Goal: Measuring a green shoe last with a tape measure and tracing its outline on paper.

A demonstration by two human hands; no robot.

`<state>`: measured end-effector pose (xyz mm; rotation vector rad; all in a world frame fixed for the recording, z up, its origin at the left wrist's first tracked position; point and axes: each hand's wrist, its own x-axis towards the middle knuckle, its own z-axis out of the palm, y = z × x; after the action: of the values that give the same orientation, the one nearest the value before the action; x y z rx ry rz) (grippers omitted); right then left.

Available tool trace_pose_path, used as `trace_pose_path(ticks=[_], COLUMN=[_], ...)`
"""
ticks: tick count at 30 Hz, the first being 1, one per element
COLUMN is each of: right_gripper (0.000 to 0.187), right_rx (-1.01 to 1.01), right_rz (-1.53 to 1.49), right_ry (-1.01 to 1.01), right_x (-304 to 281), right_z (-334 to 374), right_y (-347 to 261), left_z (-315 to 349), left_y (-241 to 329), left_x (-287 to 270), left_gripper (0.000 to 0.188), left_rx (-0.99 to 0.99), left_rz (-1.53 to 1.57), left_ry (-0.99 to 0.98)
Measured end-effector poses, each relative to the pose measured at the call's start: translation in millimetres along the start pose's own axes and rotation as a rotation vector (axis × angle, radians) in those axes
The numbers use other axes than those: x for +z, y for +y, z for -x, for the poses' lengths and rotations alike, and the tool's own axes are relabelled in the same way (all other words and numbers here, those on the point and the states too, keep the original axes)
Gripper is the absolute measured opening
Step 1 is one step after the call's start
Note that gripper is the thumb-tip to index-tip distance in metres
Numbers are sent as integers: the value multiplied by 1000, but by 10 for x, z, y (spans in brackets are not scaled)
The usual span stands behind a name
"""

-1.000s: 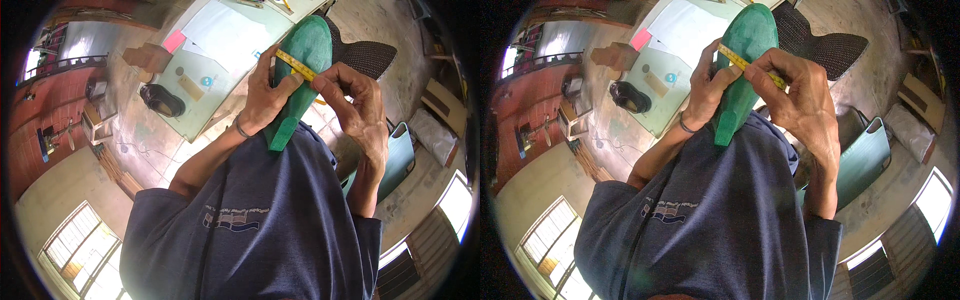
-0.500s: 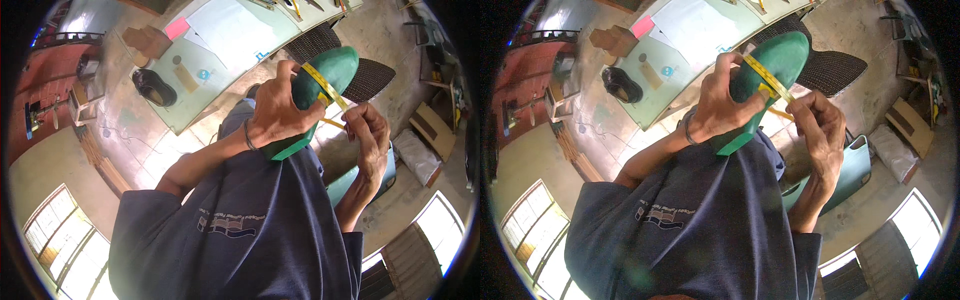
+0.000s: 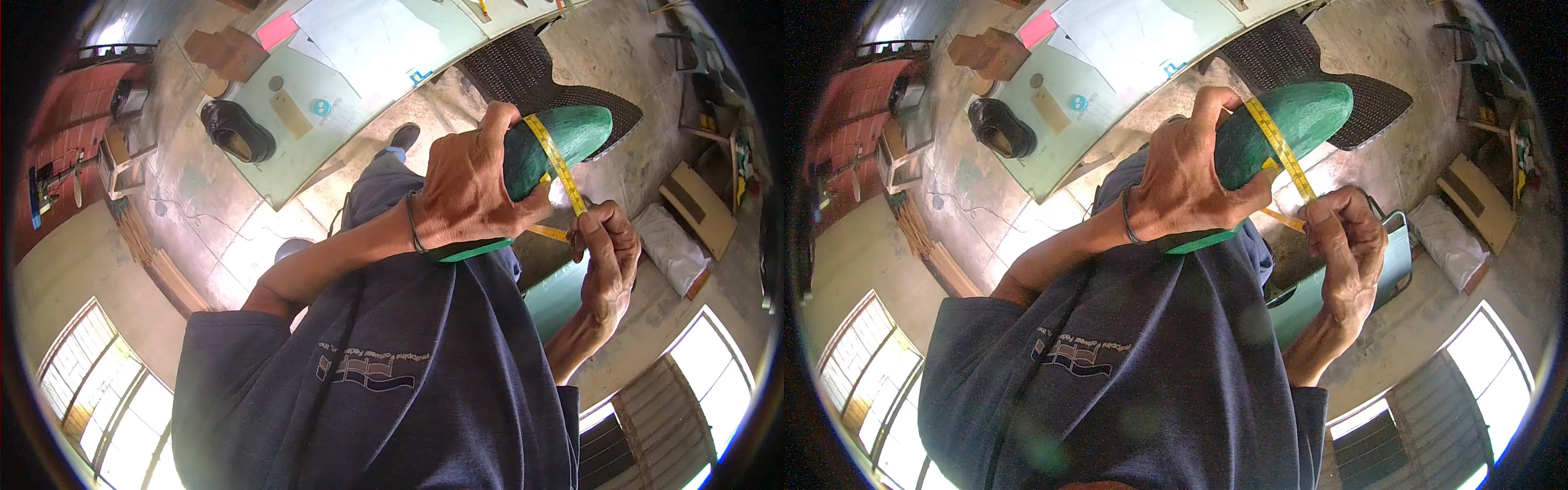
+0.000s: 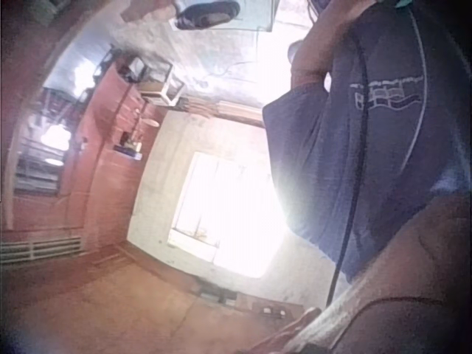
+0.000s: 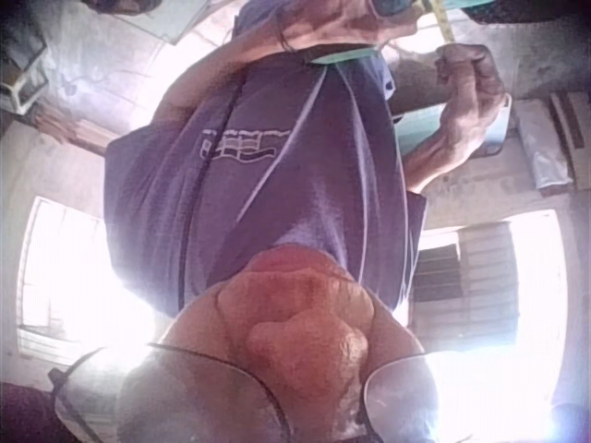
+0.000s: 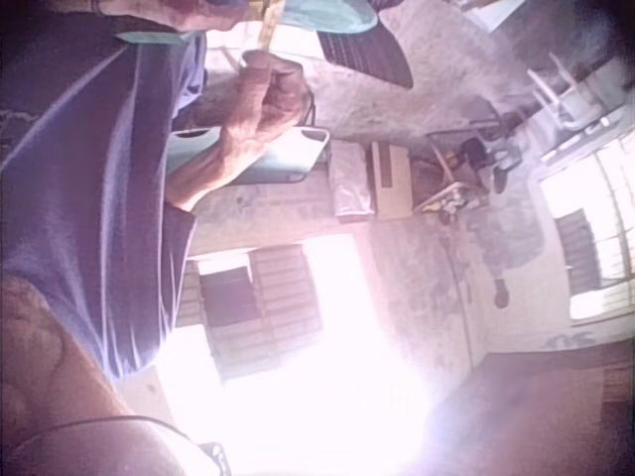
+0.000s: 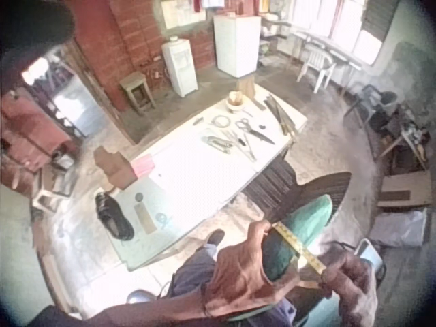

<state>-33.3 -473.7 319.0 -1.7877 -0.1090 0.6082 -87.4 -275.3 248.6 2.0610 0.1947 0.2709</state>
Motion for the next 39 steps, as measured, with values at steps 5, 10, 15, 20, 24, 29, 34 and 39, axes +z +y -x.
trace_pose_path(ticks=[5,10,15,20,24,29,34,39], right_gripper=[20,17,17,17,15,14,19,20], right_rx=[-40,-24,56,13,-60,-54,10,18], right_rz=[44,63,-12,-23,-146,-196,-153,-115], right_ry=[-10,38,8,-10,-78,-92,-112,-134], right_x=[95,234,177,166,185,241,253,284], right_z=[122,159,65,-129,-299,-377,-501,-553], right_y=[-88,-149,-46,66,160,177,190,214], left_z=[12,0,-42,-81,-118,-145,-168,-169], left_y=[0,4,-84,-176,-266,-259,-249,-317], left_x=[18,15,2,6,37,-7,-91,-87], left_gripper=[71,66,65,65,69,66,62,60], left_rx=[11,8,40,65,31,-20,-62,-80], left_rz=[-4,-10,8,81,210,359,393,461], left_ry=[-2,7,55,73,124,99,52,74])
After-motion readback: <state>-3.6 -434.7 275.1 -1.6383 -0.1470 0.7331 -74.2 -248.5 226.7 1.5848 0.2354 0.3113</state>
